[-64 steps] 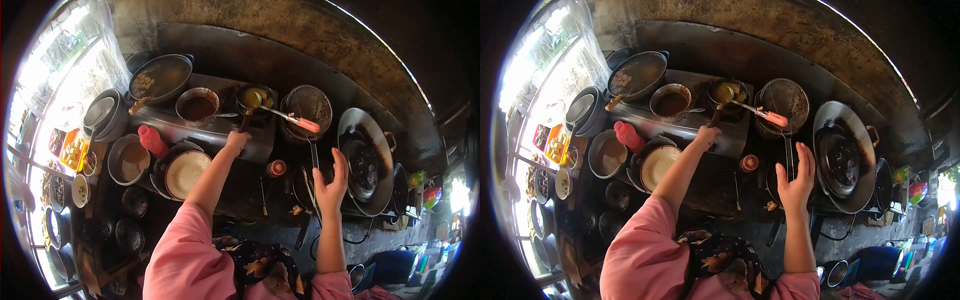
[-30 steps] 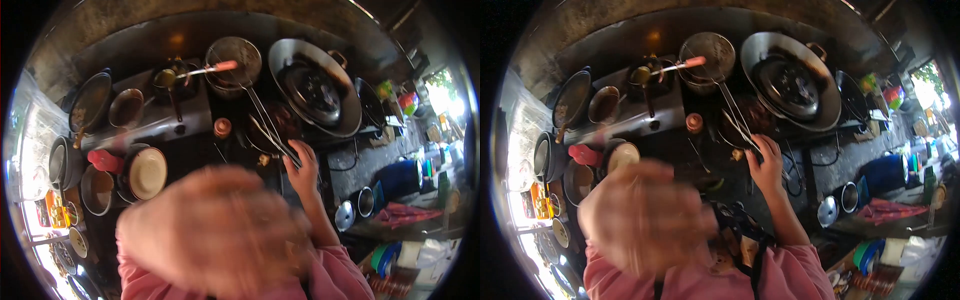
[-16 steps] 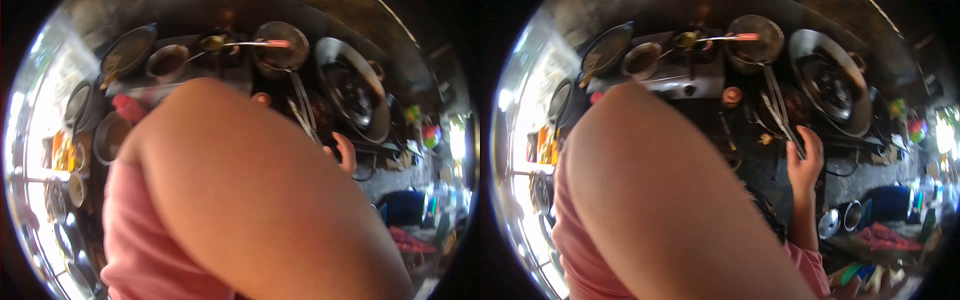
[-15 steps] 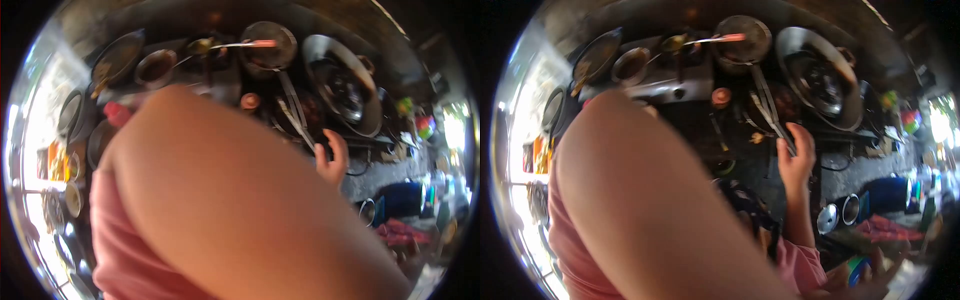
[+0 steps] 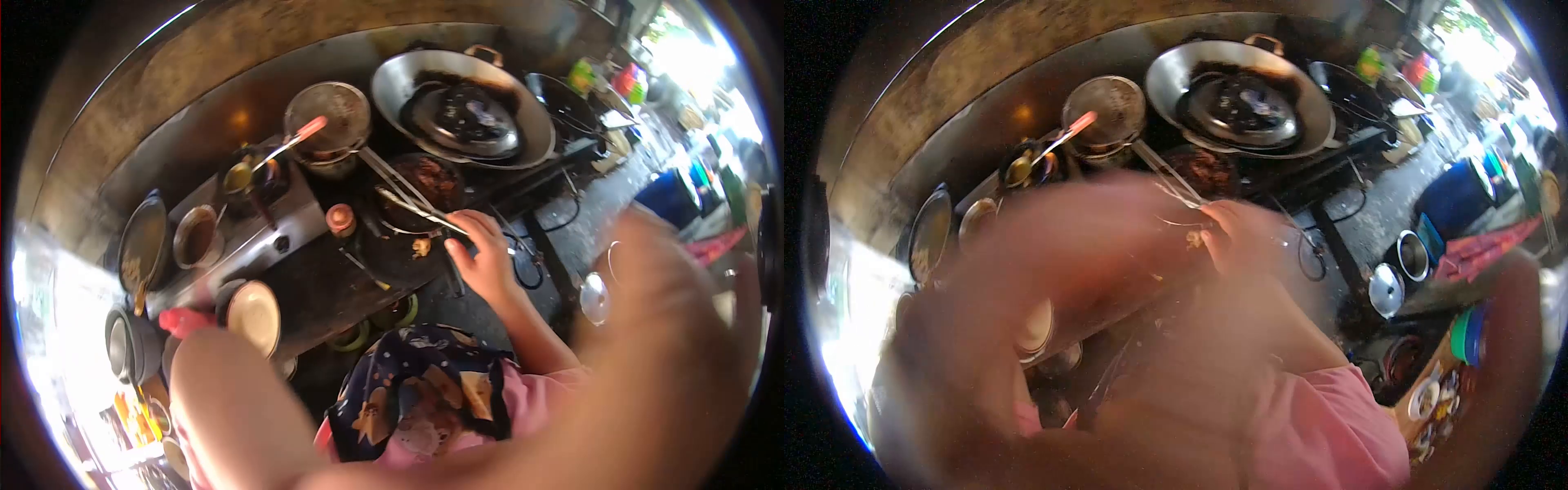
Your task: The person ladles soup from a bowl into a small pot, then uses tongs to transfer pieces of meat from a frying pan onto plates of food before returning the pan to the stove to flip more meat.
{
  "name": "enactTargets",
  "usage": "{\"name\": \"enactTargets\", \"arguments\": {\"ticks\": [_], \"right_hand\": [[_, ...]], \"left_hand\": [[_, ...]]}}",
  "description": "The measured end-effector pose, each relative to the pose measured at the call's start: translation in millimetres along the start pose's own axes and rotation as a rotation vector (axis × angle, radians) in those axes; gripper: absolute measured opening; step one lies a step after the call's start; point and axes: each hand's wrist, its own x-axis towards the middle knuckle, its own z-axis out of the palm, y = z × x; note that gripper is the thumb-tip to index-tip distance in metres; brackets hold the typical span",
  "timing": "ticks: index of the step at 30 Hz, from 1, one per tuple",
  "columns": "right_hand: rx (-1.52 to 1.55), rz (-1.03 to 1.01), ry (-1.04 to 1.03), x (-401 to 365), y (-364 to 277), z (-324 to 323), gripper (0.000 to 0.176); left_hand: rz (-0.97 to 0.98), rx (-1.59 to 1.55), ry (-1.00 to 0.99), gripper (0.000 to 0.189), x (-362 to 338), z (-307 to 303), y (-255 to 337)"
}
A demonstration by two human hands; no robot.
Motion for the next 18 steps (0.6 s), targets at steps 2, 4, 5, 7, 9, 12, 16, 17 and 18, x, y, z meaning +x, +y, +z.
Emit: {"name": "enactTargets", "arguments": {"ticks": [2, 4, 5, 7, 9, 12, 16, 17, 18], "right_hand": [[0.035, -0.010, 0.015, 6.7, -11.9, 3.5, 0.033], [0.023, -0.045, -0.019, 9.9, -14.0, 5.0, 0.034], [0.047, -0.075, 0.000, 9.1, -14.6, 7.0, 0.033], [0.058, -0.061, -0.020, 11.8, -19.6, 9.6, 0.035], [0.025, -0.059, 0.015, 9.5, -16.0, 2.9, 0.035], [0.071, -0.005, 0.027, 2.1, -4.6, -4.5, 0.034], [0.048, 0.025, 0.052, -7.9, 14.0, -12.5, 0.034], [0.038, 0.044, 0.048, -9.8, 18.5, -16.6, 0.034], [0.039, 0.065, 0.031, -13.8, 19.4, -17.3, 0.034]], "left_hand": [[0.049, -0.018, 0.001, 0.029, 12.2, 6.4, 3.3], [0.083, -0.029, 0.016, 0.029, 20.2, 7.8, 10.9], [0.075, -0.028, 0.002, 0.029, 19.0, 8.4, 7.8], [0.062, -0.024, -0.016, 0.029, 19.4, 10.1, 4.6], [0.069, -0.029, -0.022, 0.029, 21.5, 9.3, 6.0], [0.085, -0.034, -0.045, 0.029, 30.0, 6.0, 6.9], [-0.022, 0.002, -0.081, 0.029, 10.1, -3.9, -5.3], [-0.048, 0.013, -0.084, 0.030, 8.5, -9.3, -10.5], [-0.064, 0.020, -0.089, 0.030, 4.7, -11.0, -11.8]]}}
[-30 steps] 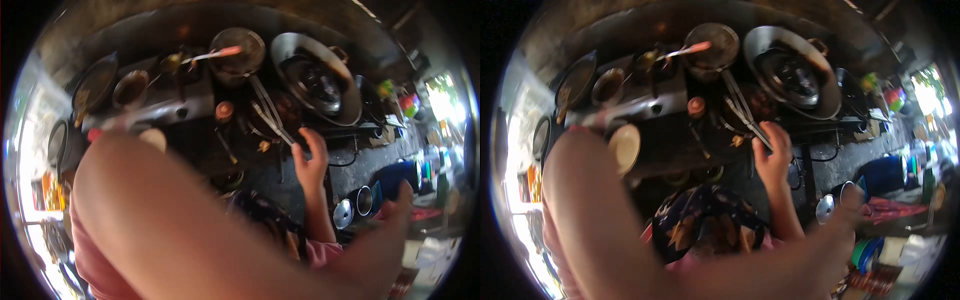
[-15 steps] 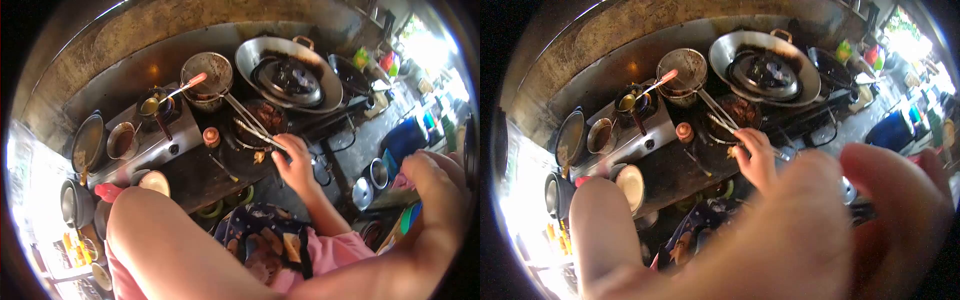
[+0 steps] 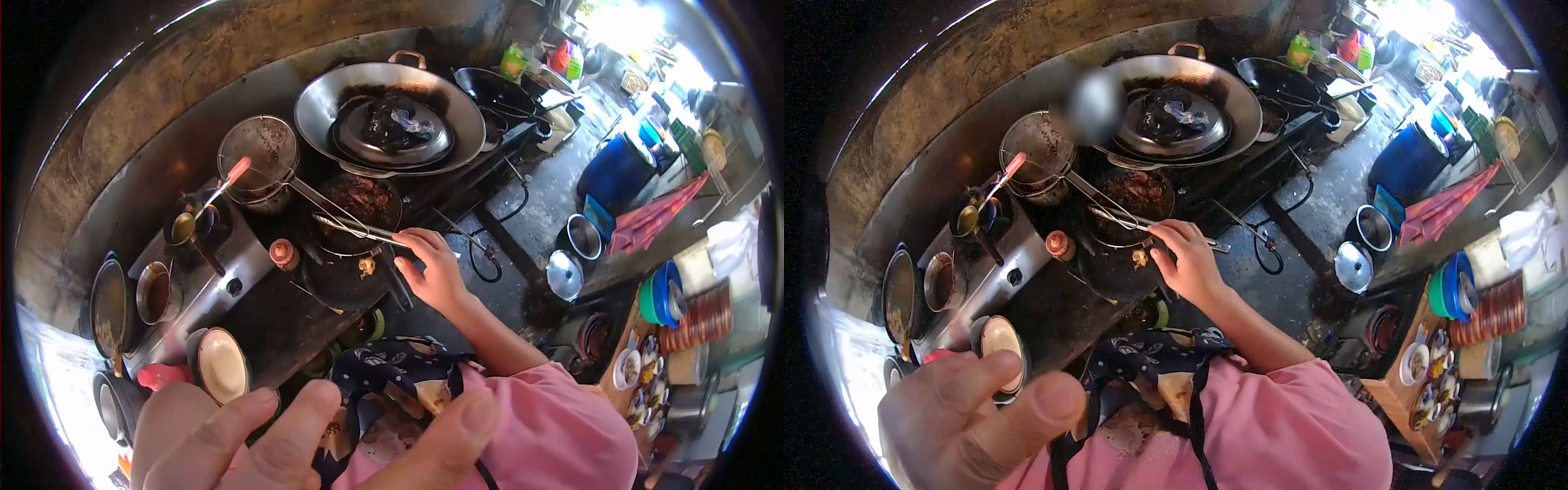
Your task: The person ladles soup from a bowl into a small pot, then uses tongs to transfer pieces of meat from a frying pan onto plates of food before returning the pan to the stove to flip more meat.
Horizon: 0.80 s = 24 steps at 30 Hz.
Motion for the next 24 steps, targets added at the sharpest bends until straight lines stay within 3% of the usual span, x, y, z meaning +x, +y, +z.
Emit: {"name": "enactTargets", "arguments": {"ticks": [12, 13, 14, 15, 16, 24], "right_hand": [[-0.057, -0.125, -0.002, 22.7, -20.4, 18.9, 0.034], [0.103, -0.001, 0.041, 18.8, -18.7, 23.3, 0.033], [-0.024, -0.116, 0.047, 19.3, -14.6, 18.7, 0.032], [-0.019, 0.044, -0.020, 15.6, -16.3, 15.8, 0.033], [0.013, -0.043, 0.005, 21.1, -11.6, 13.0, 0.033], [-0.055, -0.046, -0.010, 19.5, 1.6, 14.4, 0.031]], "left_hand": [[0.032, -0.093, 0.007, 0.030, 5.5, 13.3, 5.7], [0.041, -0.081, 0.007, 0.030, 8.3, 12.5, 6.0], [0.056, -0.067, 0.008, 0.030, 11.6, 10.3, 5.6], [0.066, -0.051, 0.002, 0.030, 15.1, 8.6, 3.6], [0.057, -0.038, -0.006, 0.031, 17.6, 7.0, 1.9], [0.080, -0.095, 0.011, 0.031, 25.4, 13.6, 7.1]]}}
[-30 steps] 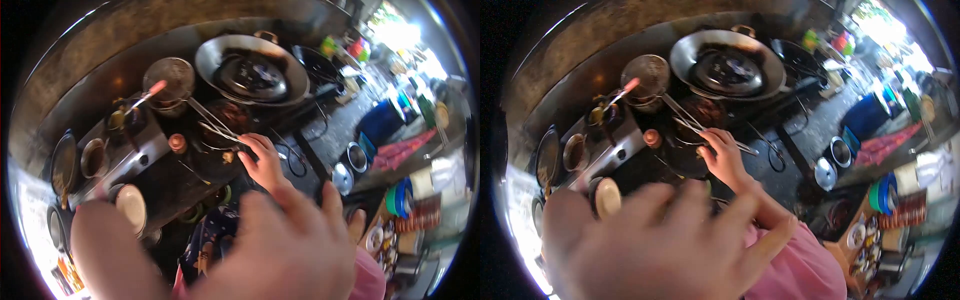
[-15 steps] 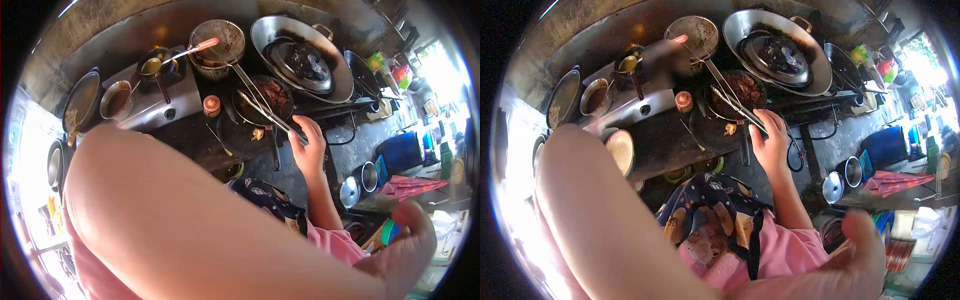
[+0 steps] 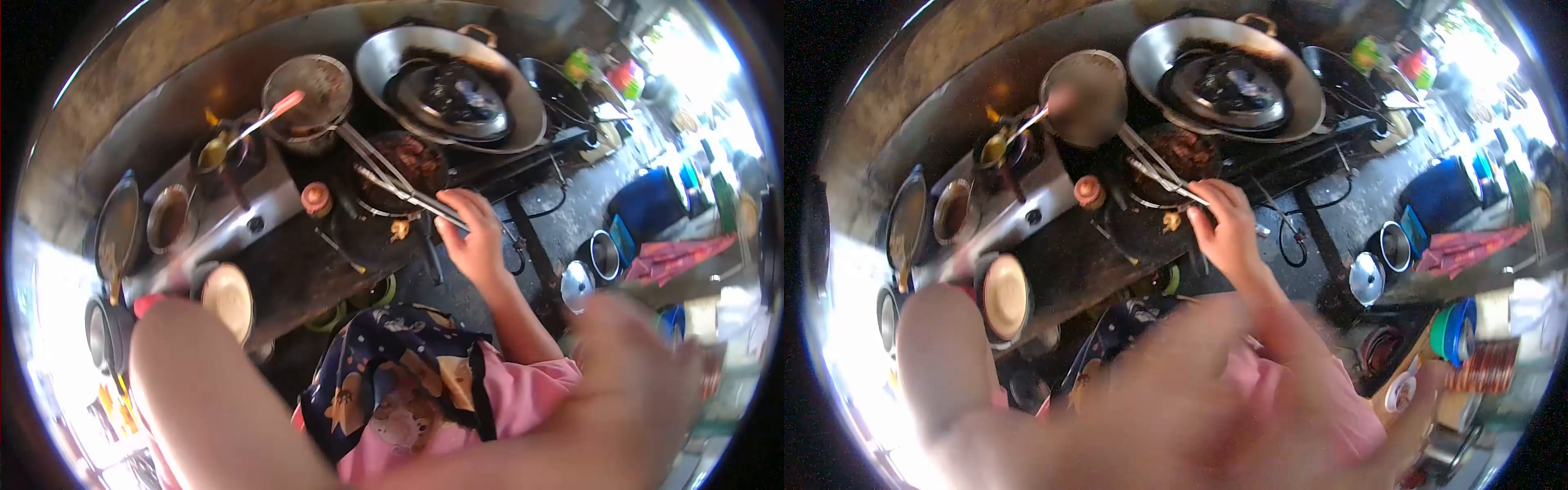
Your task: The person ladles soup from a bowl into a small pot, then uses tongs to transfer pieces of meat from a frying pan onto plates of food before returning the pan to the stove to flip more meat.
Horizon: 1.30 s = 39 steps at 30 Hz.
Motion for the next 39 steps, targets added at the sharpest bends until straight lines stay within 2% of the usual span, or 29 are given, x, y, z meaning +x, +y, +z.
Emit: {"name": "enactTargets", "arguments": {"ticks": [8, 9, 13, 21, 25, 27, 33, 37, 38, 39], "right_hand": [[0.068, -0.010, 0.041, 12.8, -18.9, 0.8, 0.031], [0.070, -0.038, 0.046, 9.7, -8.8, 1.8, 0.033], [0.033, 0.056, 0.083, -6.9, 0.8, -10.2, 0.034], [-0.134, 0.104, 0.060, -27.5, -2.7, -18.8, 0.032], [-0.113, 0.149, 0.093, -36.8, -6.7, -18.5, 0.030], [-0.197, 0.146, 0.102, -47.8, -10.8, -33.0, 0.030], [-0.164, 0.255, 0.196, -106.9, 0.5, -77.3, 0.032], [-0.128, 0.380, 0.191, -175.2, 2.3, -107.8, 0.035], [-0.135, 0.396, 0.193, -198.6, 4.8, -108.2, 0.034], [-0.128, 0.433, 0.171, -222.4, 3.9, -108.7, 0.034]], "left_hand": [[-0.107, 0.022, 0.009, 0.032, -9.8, -14.2, -1.1], [-0.144, 0.042, 0.010, 0.032, -10.4, -18.7, 0.4], [-0.363, 0.103, 0.013, 0.032, -15.0, -26.8, 4.1], [-0.130, -0.049, -0.022, 0.032, -14.4, -3.9, -18.9], [-0.049, -0.081, -0.050, 0.032, -10.3, 6.4, -20.0], [0.018, -0.094, -0.058, 0.032, 0.0, 8.7, -11.4], [0.252, -0.124, -0.163, 0.032, 42.5, 12.9, 38.0], [0.428, -0.143, -0.346, 0.032, 71.6, 23.0, 68.3], [0.501, -0.154, -0.374, 0.032, 84.2, 45.8, 79.6], [0.648, -0.266, 0.055, 0.032, 92.7, 84.6, 91.4]]}}
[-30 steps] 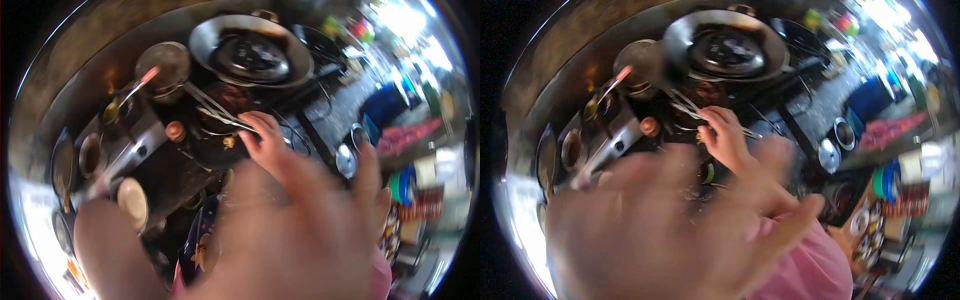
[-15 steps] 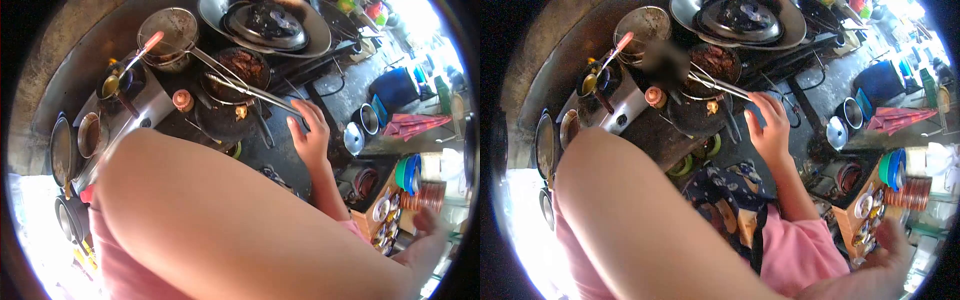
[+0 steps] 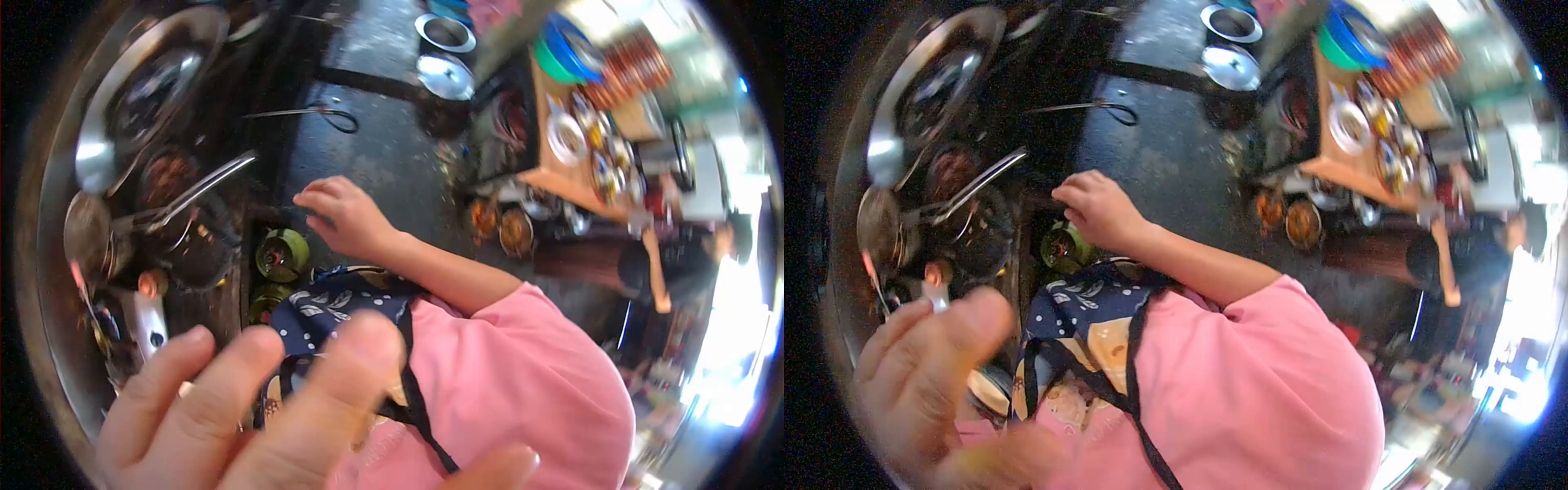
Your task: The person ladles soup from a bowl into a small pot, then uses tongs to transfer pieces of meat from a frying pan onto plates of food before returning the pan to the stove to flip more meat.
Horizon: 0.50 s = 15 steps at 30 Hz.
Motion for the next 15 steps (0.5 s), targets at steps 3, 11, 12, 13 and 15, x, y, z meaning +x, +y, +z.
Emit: {"name": "enactTargets", "arguments": {"ticks": [3, 11, 12, 13, 15], "right_hand": [[-0.024, 0.137, -0.023, -66.1, 25.1, -22.7, 0.034], [-0.055, 0.450, 0.029, -206.7, 77.0, -111.3, 0.031], [-0.064, 0.470, 0.039, -215.3, 78.4, -125.9, 0.031], [-0.084, 0.493, 0.050, -224.5, 82.3, -136.2, 0.031], [-0.107, 0.554, 0.037, -237.2, 85.4, -154.4, 0.033]], "left_hand": [[0.439, -0.089, 0.438, 0.035, 62.2, 40.8, -8.2], [0.305, -0.171, -0.211, 0.046, 179.2, 66.3, 88.4], [0.351, -0.177, -0.268, 0.045, 194.1, 69.8, 101.8], [0.382, -0.188, -0.316, 0.044, 206.6, 73.1, 113.5], [0.445, -0.206, -0.359, 0.041, 224.3, 81.4, 138.4]]}}
